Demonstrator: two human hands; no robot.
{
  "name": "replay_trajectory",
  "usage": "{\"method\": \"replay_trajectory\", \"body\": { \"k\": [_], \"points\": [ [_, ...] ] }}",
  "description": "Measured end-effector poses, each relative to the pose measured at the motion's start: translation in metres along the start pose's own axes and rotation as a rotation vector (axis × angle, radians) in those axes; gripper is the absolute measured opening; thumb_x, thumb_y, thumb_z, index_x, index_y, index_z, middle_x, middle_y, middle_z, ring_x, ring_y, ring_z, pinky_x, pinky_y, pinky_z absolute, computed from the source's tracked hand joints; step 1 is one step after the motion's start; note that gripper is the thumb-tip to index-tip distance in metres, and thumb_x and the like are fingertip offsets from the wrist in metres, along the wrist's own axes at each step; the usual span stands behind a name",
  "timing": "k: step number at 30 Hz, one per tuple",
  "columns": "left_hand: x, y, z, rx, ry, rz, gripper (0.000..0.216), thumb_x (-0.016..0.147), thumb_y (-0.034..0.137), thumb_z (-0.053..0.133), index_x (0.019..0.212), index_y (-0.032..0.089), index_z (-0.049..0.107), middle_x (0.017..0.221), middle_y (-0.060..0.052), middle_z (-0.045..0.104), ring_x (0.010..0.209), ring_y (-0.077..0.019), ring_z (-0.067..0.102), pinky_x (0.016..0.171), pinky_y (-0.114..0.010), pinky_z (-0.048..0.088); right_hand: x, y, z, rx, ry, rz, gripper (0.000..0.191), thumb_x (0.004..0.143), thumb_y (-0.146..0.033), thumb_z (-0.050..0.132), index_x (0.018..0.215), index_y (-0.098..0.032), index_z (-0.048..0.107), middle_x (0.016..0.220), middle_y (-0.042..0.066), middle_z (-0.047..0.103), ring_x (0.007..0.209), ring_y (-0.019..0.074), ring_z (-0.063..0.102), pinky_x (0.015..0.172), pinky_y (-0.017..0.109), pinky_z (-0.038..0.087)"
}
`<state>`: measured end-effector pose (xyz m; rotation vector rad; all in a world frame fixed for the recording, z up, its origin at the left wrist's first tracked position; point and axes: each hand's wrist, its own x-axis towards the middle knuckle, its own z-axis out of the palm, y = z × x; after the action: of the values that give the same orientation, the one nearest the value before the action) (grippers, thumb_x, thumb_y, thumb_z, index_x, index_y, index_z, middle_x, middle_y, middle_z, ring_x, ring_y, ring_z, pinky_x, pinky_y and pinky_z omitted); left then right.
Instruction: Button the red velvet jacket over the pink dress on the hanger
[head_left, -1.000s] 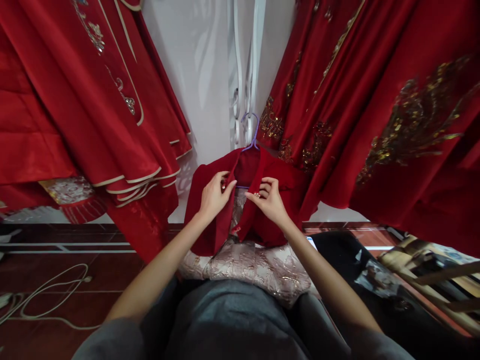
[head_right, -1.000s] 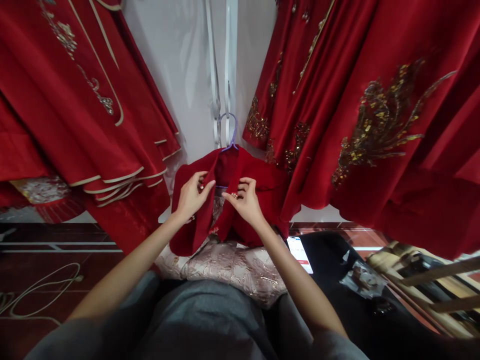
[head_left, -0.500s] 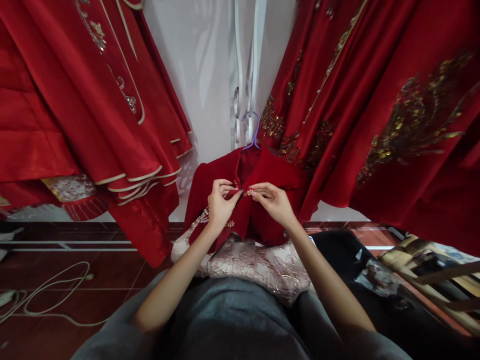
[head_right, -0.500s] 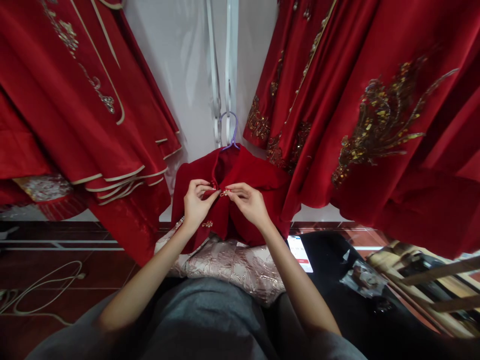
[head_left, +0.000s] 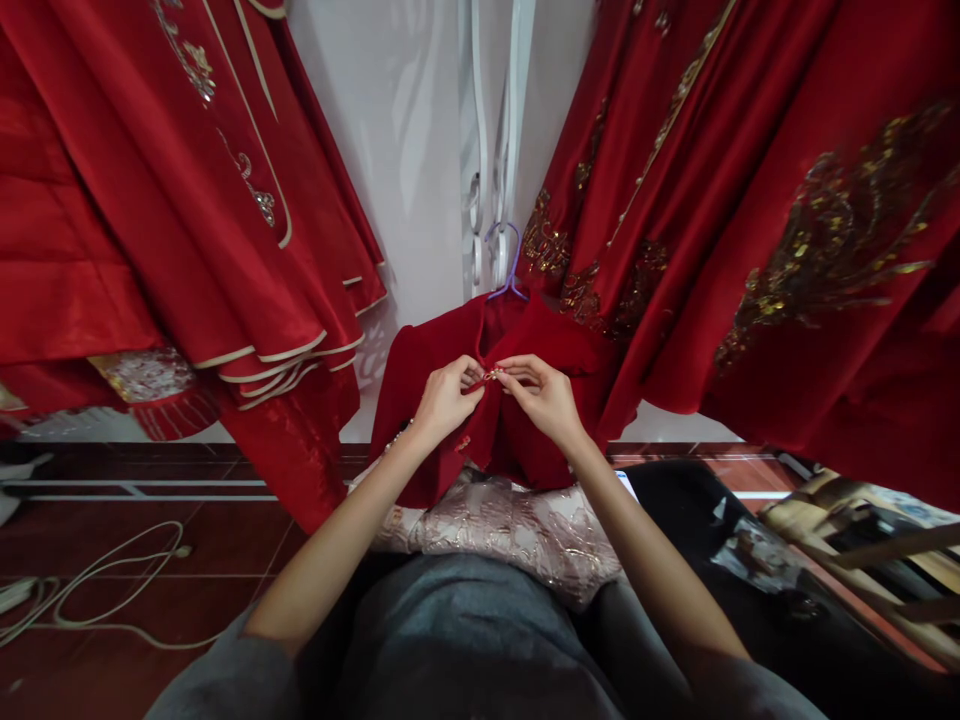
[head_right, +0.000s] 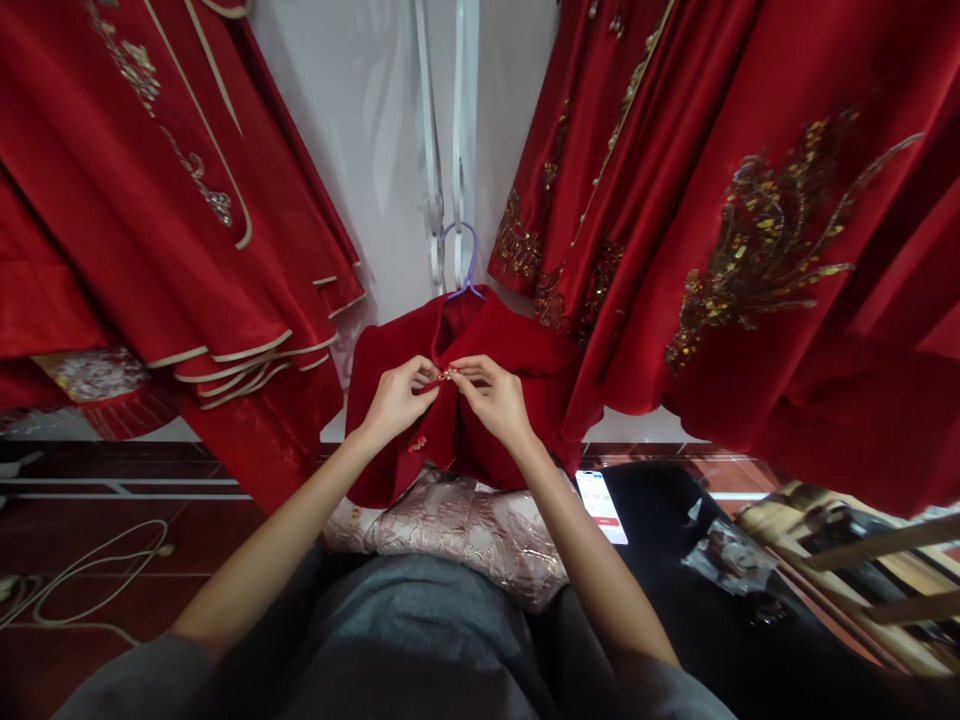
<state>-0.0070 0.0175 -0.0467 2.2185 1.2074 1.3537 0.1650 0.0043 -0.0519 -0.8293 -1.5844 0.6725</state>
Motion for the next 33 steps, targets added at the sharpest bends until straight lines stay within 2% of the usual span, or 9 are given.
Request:
{"method": "replay_trajectory", "body": {
  "k": [8, 13, 19, 27, 33],
  "points": [
    [-0.008, 0.012, -0.009, -0.055, -0.039, 0.087, 0.015, 0.081, 0.02, 0.059, 0.096, 0.018, 0.061, 0.094, -0.003, 0.07, 0.083, -0.0137, 0.067, 0.078, -0.025, 0.053, -0.003, -0.008, -0.005, -0.098, -0.019, -0.049, 0.022, 0.084, -0.038, 0.062, 0.097, -0.021, 0.066, 0.097, 0.005, 0.073, 0.089, 0.0186, 0.07, 0.073, 0.029, 0.059],
    [-0.003, 0.018, -0.009, 0.018, -0.047, 0.117, 0.016, 0.088, 0.032, 0.055, 0.093, 0.018, 0.064, 0.088, -0.003, 0.071, 0.077, -0.0144, 0.067, 0.071, -0.024, 0.051, -0.004, -0.004, 0.001, -0.061, 0.084, -0.036, 0.025, 0.084, -0.04, 0.061, 0.098, -0.021, 0.066, 0.097, 0.006, 0.073, 0.089, 0.0186, 0.07, 0.075, 0.031, 0.059],
    [0.007, 0.017, -0.01, 0.135, -0.09, 0.159, 0.018, 0.09, 0.032, 0.052, 0.087, 0.019, 0.063, 0.082, -0.002, 0.069, 0.07, -0.0134, 0.062, 0.063, -0.022, 0.043, -0.001, -0.001, 0.005, -0.039, 0.159, -0.035, 0.025, 0.084, -0.04, 0.062, 0.098, -0.02, 0.066, 0.096, 0.006, 0.073, 0.089, 0.0191, 0.07, 0.074, 0.03, 0.059],
    [0.012, 0.017, -0.013, 0.221, -0.176, 0.19, 0.013, 0.086, 0.028, 0.053, 0.083, 0.019, 0.063, 0.077, -0.001, 0.065, 0.065, -0.014, 0.057, 0.062, -0.024, 0.04, 0.001, 0.002, 0.002, -0.057, 0.162, -0.015, 0.025, 0.082, -0.037, 0.065, 0.1, -0.021, 0.073, 0.1, 0.004, 0.075, 0.092, 0.0217, 0.071, 0.086, 0.036, 0.059],
    [0.012, 0.015, -0.009, 0.177, -0.202, 0.174, 0.013, 0.085, 0.027, 0.054, 0.078, 0.019, 0.06, 0.072, 0.0, 0.063, 0.062, -0.0129, 0.055, 0.06, -0.023, 0.038, 0.004, 0.006, -0.003, 0.051, 0.057, 0.074, 0.038, 0.074, -0.038, 0.074, 0.107, -0.02, 0.072, 0.107, 0.005, 0.073, 0.099, 0.0261, 0.07, 0.094, 0.043, 0.056]
  ]
}}
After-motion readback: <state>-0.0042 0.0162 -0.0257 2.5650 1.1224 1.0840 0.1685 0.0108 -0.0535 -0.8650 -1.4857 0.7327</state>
